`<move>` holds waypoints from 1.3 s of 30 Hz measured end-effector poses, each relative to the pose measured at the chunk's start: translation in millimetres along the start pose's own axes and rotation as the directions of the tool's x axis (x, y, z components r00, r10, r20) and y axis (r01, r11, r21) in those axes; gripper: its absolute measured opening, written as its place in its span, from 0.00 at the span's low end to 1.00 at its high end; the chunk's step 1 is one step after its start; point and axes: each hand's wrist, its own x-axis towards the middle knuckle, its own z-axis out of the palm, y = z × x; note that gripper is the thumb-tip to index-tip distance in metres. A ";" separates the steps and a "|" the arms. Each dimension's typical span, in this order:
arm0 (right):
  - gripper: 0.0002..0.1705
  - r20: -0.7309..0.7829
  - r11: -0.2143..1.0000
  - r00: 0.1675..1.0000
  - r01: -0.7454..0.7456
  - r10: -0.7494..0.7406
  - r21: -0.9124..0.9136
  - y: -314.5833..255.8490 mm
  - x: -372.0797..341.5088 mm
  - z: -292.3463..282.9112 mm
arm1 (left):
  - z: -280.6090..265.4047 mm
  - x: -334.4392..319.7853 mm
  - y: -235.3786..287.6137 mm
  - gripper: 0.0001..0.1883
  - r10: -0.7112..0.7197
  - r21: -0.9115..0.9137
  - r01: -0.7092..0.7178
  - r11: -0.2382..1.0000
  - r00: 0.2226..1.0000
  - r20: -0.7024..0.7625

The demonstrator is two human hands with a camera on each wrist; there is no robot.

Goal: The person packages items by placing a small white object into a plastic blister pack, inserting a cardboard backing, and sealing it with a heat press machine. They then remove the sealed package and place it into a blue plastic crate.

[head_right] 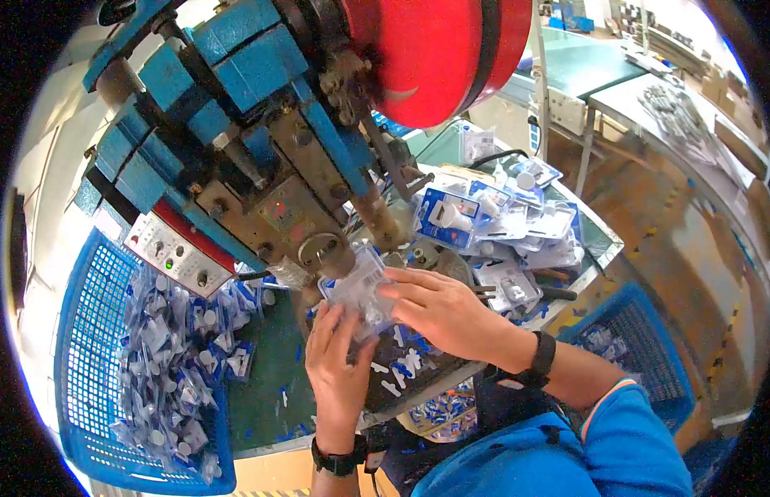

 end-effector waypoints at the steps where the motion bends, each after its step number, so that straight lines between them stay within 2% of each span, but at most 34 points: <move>1: 0.12 0.026 1.000 1.000 0.016 -0.016 -0.020 1.8 0.6 0.1 | -0.1 4.5 4.9 0.24 0.002 0.021 -0.002 1.000 1.000 -0.007; 5: 0.08 0.161 0.995 0.984 0.081 -0.072 -0.053 2.8 8.0 -10.7 | 9.4 6.2 2.8 0.26 0.063 0.103 -0.067 0.992 0.997 0.042; 8: 0.06 0.228 1.000 0.974 0.011 -0.007 -0.019 1.1 -10.7 10.4 | 35.1 -12.3 -7.6 0.23 0.036 0.105 -0.040 0.994 0.999 0.039; 11: 0.08 0.079 0.995 0.994 0.081 -0.076 -0.062 5.7 -17.5 15.5 | 34.1 -16.9 -9.7 0.21 0.083 0.118 -0.083 0.990 0.997 0.004; 14: 0.09 0.033 0.988 0.990 0.138 -0.137 -0.062 -1.0 -23.8 12.7 | 35.2 -23.1 -7.9 0.26 0.076 0.100 -0.076 0.992 0.997 0.010; 17: 0.11 0.003 0.977 0.978 0.207 -0.207 -0.058 -17.8 -28.4 -0.8 | 24.2 -29.7 15.4 0.27 0.037 0.053 -0.032 0.998 0.996 -0.084; 18: 0.12 -0.001 0.973 0.974 0.226 -0.226 -0.057 -27.0 -27.8 -8.9 | 19.7 -33.0 24.6 0.31 0.009 0.072 -0.002 0.997 0.996 -0.094; 21: 0.12 -0.068 0.960 0.960 0.275 -0.272 0.058 -56.9 -16.3 -29.1 | 23.9 -49.8 33.9 0.30 -0.096 -0.263 0.064 0.963 0.989 -0.110; 22: 0.22 -0.060 0.966 0.970 0.242 -0.238 0.091 -60.9 -12.8 -35.9 | 23.2 -59.3 39.3 0.26 -0.292 -0.522 0.215 0.825 0.954 -0.068; 23: 0.26 -0.130 0.972 0.991 0.046 -0.017 0.229 -65.1 -10.6 -35.4 | 21.4 -64.7 45.7 0.24 -0.425 -0.809 0.204 0.551 0.903 -0.062; 24: 0.29 -0.165 0.919 0.964 -0.138 0.211 0.370 -69.9 -8.0 -33.3 | 19.5 -69.2 52.2 0.23 -0.539 -0.973 0.123 0.197 0.843 -0.002; 25: 0.33 -0.160 0.808 0.888 -0.300 0.431 0.507 -74.0 -7.9 -31.4 | 17.8 -74.5 55.6 0.22 -0.616 -0.984 -0.013 -0.180 0.781 0.102; 26: 0.39 0.046 0.743 0.910 -0.364 0.411 0.561 -66.4 -20.1 -25.8 | 17.6 -80.0 52.5 0.20 -0.573 -0.959 -0.058 -0.278 0.811 0.117; 29: 0.38 0.333 0.302 0.799 -0.522 0.501 0.797 -78.4 -35.7 -5.6 | 14.2 -94.4 47.2 0.22 -0.528 -0.879 -0.007 -0.477 0.802 0.280; 30: 0.32 0.281 0.447 0.796 -0.550 0.536 0.705 -79.2 -33.0 -7.9 | 13.9 -99.5 45.4 0.21 -0.532 -0.911 0.050 -0.410 0.798 0.283; 33: 0.25 0.255 0.575 0.884 -0.452 0.393 0.682 -66.6 -31.9 -11.6 | -7.0 -111.8 27.9 0.25 -0.451 -0.946 0.248 -0.209 0.833 0.319; 34: 0.21 0.288 0.559 0.872 -0.478 0.396 0.678 -68.6 -30.9 -14.6 | -10.8 -115.8 24.8 0.21 -0.480 -0.952 0.231 -0.201 0.823 0.302; 37: 0.22 0.264 0.635 0.897 -0.439 0.355 0.636 -76.0 -29.1 -8.9 | -17.7 -117.7 19.0 0.11 -0.570 -0.972 0.169 -0.166 0.787 0.234; 38: 0.20 0.137 0.727 0.920 -0.375 0.367 0.575 -77.2 -27.3 -3.4 | -19.2 -112.8 26.7 0.09 -0.644 -0.976 0.179 -0.122 0.734 0.215; 39: 0.19 0.026 0.827 0.957 -0.264 0.290 0.497 -79.5 -22.9 -3.7 | -16.9 -113.4 30.0 0.09 -0.654 -0.981 0.162 -0.108 0.731 0.192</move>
